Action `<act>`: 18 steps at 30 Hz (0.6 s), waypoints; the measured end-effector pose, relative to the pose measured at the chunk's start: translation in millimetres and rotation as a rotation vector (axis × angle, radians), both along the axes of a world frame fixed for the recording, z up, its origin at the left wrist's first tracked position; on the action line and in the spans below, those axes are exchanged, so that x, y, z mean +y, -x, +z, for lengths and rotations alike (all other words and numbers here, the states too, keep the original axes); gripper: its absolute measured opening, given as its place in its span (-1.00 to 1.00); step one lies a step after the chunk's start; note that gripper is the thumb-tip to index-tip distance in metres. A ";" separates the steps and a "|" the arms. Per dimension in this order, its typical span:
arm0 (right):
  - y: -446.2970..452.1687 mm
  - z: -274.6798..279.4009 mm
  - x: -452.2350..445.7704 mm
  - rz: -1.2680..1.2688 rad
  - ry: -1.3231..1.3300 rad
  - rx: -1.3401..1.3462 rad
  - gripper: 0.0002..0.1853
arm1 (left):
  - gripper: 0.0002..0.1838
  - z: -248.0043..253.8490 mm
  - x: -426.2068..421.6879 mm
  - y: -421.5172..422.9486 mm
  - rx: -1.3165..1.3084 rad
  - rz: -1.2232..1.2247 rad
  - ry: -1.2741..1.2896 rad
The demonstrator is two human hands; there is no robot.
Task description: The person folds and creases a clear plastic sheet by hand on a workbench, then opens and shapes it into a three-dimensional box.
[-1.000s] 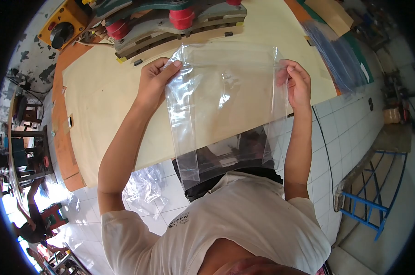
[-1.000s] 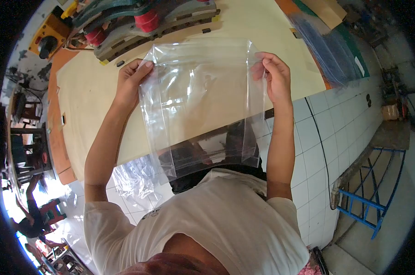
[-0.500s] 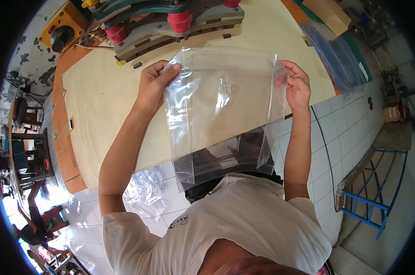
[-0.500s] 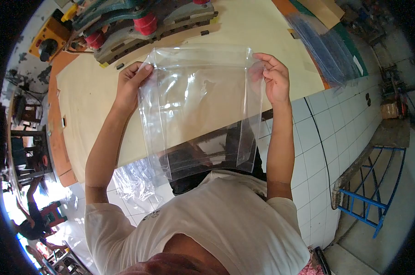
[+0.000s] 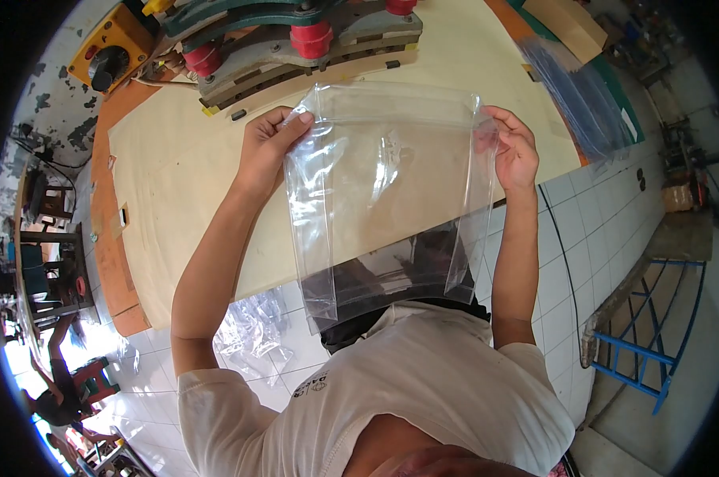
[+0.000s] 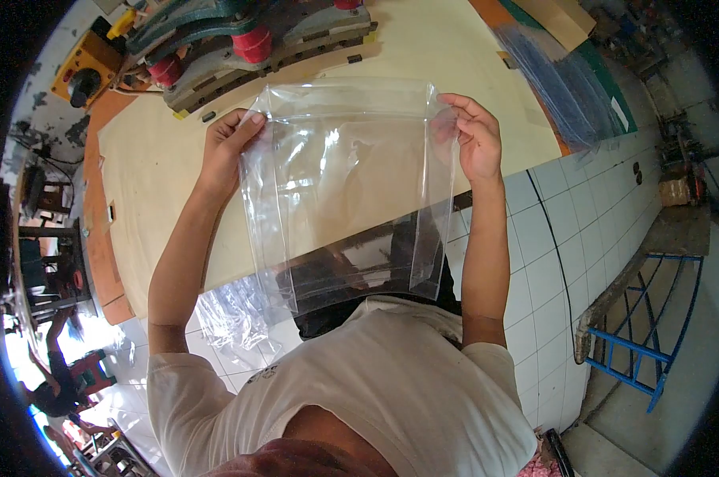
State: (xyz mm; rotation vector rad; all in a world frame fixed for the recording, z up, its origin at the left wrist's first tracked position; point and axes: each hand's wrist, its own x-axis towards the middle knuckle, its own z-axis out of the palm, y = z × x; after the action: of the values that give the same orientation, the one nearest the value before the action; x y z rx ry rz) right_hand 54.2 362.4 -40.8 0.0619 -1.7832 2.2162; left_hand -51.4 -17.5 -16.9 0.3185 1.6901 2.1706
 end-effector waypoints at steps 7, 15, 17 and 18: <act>-1.8 3.9 -5.1 0.008 0.011 0.030 -0.43 | -0.82 -0.4 -0.4 1.0 0.007 -0.005 -0.001; 0.5 -1.7 2.5 0.029 0.010 0.017 -0.44 | -0.82 0.3 0.4 0.2 0.008 0.000 0.000; 0.5 -3.3 4.3 0.046 0.014 0.017 -0.43 | -0.81 0.4 0.5 0.0 0.009 0.002 0.000; 0.1 -1.6 2.4 0.039 0.016 0.025 -0.43 | -0.81 0.6 0.4 -0.1 0.010 0.000 0.003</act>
State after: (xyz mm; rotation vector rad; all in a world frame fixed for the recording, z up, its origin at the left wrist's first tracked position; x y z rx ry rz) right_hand 54.1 364.9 -42.4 0.1219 -1.7657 2.2466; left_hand -51.4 -17.2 -16.4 0.3296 1.6982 2.1700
